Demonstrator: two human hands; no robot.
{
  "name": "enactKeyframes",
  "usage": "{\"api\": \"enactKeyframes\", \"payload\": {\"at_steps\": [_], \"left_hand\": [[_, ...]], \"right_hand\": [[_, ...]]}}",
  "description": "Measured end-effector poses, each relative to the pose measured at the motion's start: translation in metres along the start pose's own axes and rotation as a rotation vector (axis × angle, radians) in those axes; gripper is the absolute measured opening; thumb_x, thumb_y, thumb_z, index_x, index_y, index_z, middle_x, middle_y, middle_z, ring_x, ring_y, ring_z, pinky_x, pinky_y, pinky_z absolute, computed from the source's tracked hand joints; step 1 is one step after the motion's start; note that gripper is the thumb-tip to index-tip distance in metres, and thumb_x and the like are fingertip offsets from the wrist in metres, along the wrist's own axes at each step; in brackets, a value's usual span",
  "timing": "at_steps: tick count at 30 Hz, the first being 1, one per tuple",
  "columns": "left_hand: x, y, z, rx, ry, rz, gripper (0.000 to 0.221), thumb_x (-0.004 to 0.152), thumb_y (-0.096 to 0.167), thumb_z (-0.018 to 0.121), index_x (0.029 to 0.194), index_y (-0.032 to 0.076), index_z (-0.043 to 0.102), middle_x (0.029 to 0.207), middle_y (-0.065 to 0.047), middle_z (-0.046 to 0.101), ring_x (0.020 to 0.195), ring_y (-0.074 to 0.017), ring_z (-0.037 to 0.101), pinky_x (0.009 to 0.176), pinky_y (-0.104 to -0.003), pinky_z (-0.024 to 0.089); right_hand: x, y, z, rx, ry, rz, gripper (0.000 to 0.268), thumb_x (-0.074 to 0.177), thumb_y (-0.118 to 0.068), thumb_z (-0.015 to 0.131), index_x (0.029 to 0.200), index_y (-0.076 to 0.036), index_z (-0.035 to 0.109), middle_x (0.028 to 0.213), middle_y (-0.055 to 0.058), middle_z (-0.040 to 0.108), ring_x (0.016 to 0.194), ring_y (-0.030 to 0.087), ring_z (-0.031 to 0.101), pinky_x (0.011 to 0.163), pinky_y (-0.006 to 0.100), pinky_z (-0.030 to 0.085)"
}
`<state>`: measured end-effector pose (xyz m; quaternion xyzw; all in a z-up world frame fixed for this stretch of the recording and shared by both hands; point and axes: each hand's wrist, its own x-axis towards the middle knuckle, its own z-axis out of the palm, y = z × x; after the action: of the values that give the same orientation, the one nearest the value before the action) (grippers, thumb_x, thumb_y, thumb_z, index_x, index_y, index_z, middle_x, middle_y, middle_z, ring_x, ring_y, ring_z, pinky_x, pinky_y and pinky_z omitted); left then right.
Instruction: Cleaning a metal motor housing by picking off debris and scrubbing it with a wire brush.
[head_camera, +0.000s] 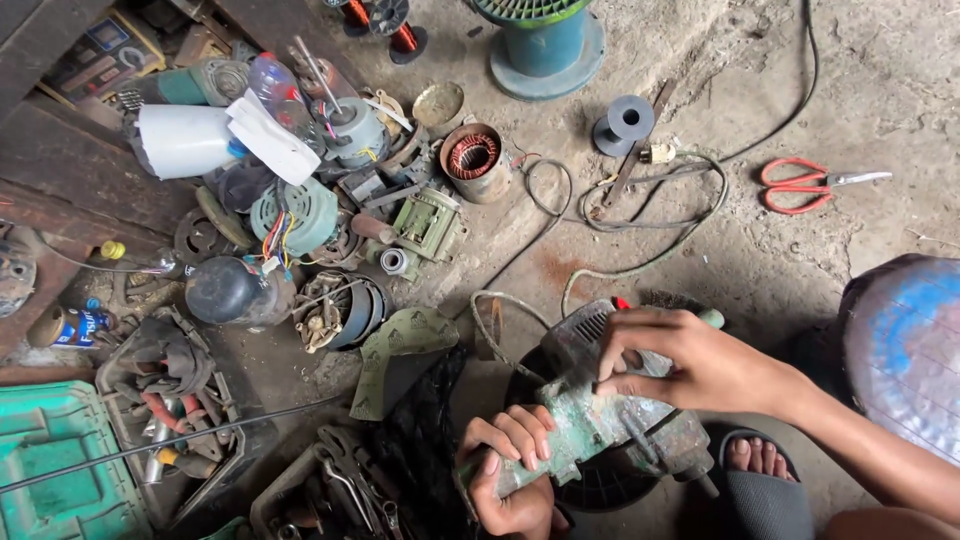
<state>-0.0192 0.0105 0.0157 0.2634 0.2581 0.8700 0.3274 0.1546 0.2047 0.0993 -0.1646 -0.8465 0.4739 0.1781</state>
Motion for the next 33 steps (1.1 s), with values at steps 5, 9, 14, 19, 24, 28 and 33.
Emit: {"api": "enactKeyframes", "payload": {"at_steps": [5, 9, 14, 19, 24, 28, 33], "left_hand": [[0.000, -0.005, -0.003, -0.040, -0.019, -0.006, 0.013, 0.100, 0.020, 0.051, 0.095, 0.008, 0.055, 0.072, -0.008, 0.058, 0.072, -0.0262, 0.057, 0.083, -0.050, 0.049], [0.002, -0.004, 0.000, -0.040, -0.018, -0.008, 0.014, 0.100, 0.020, 0.053, 0.094, 0.008, 0.055, 0.071, -0.008, 0.058, 0.071, -0.0258, 0.057, 0.083, -0.050, 0.051], [0.001, -0.005, -0.003, -0.042, 0.006, -0.009, 0.013, 0.099, 0.018, 0.055, 0.091, 0.007, 0.055, 0.069, -0.008, 0.058, 0.069, -0.0259, 0.057, 0.081, -0.050, 0.051], [-0.001, -0.008, -0.001, -0.050, 0.001, -0.019, 0.012, 0.098, 0.019, 0.052, 0.093, 0.008, 0.054, 0.071, -0.007, 0.058, 0.071, -0.0251, 0.056, 0.082, -0.048, 0.051], [0.003, -0.003, 0.005, -0.045, 0.009, -0.016, 0.012, 0.097, 0.018, 0.052, 0.092, 0.008, 0.054, 0.070, -0.008, 0.058, 0.069, -0.0253, 0.056, 0.081, -0.048, 0.051], [0.000, -0.003, 0.003, -0.031, 0.003, -0.005, 0.014, 0.099, 0.020, 0.052, 0.093, 0.008, 0.054, 0.071, -0.008, 0.058, 0.069, -0.0255, 0.056, 0.081, -0.049, 0.051], [-0.001, -0.005, 0.000, -0.046, 0.004, -0.009, 0.012, 0.098, 0.019, 0.051, 0.094, 0.008, 0.054, 0.072, -0.009, 0.058, 0.070, -0.0253, 0.056, 0.081, -0.049, 0.050]], "right_hand": [[-0.007, -0.001, 0.008, -0.191, -0.138, 0.085, 0.012, 0.091, -0.022, 0.092, 0.100, -0.020, 0.085, 0.099, -0.008, 0.088, 0.075, 0.017, 0.080, 0.070, 0.039, 0.064], [-0.005, 0.003, 0.018, -0.251, -0.045, 0.178, 0.010, 0.091, -0.025, 0.087, 0.097, -0.020, 0.080, 0.096, -0.009, 0.084, 0.077, 0.018, 0.076, 0.074, 0.039, 0.063], [-0.008, 0.013, 0.011, -0.258, -0.223, 0.248, 0.020, 0.077, -0.025, 0.094, 0.093, -0.026, 0.083, 0.095, -0.017, 0.094, 0.075, 0.015, 0.081, 0.071, 0.035, 0.065], [-0.005, 0.006, 0.012, -0.261, -0.101, 0.228, 0.020, 0.081, -0.020, 0.088, 0.098, -0.022, 0.079, 0.088, -0.011, 0.089, 0.067, 0.017, 0.076, 0.066, 0.036, 0.064], [-0.009, 0.010, 0.020, -0.302, -0.103, 0.311, 0.024, 0.083, -0.022, 0.087, 0.106, -0.022, 0.079, 0.102, -0.010, 0.087, 0.074, 0.021, 0.080, 0.070, 0.041, 0.065], [-0.011, -0.005, 0.006, -0.165, -0.133, 0.070, 0.019, 0.087, -0.011, 0.082, 0.103, -0.019, 0.075, 0.096, -0.009, 0.088, 0.074, 0.015, 0.078, 0.069, 0.035, 0.066], [-0.010, 0.009, 0.019, -0.316, -0.120, 0.261, 0.025, 0.092, -0.019, 0.082, 0.117, -0.019, 0.076, 0.112, -0.007, 0.085, 0.077, 0.021, 0.083, 0.071, 0.042, 0.067]]}}
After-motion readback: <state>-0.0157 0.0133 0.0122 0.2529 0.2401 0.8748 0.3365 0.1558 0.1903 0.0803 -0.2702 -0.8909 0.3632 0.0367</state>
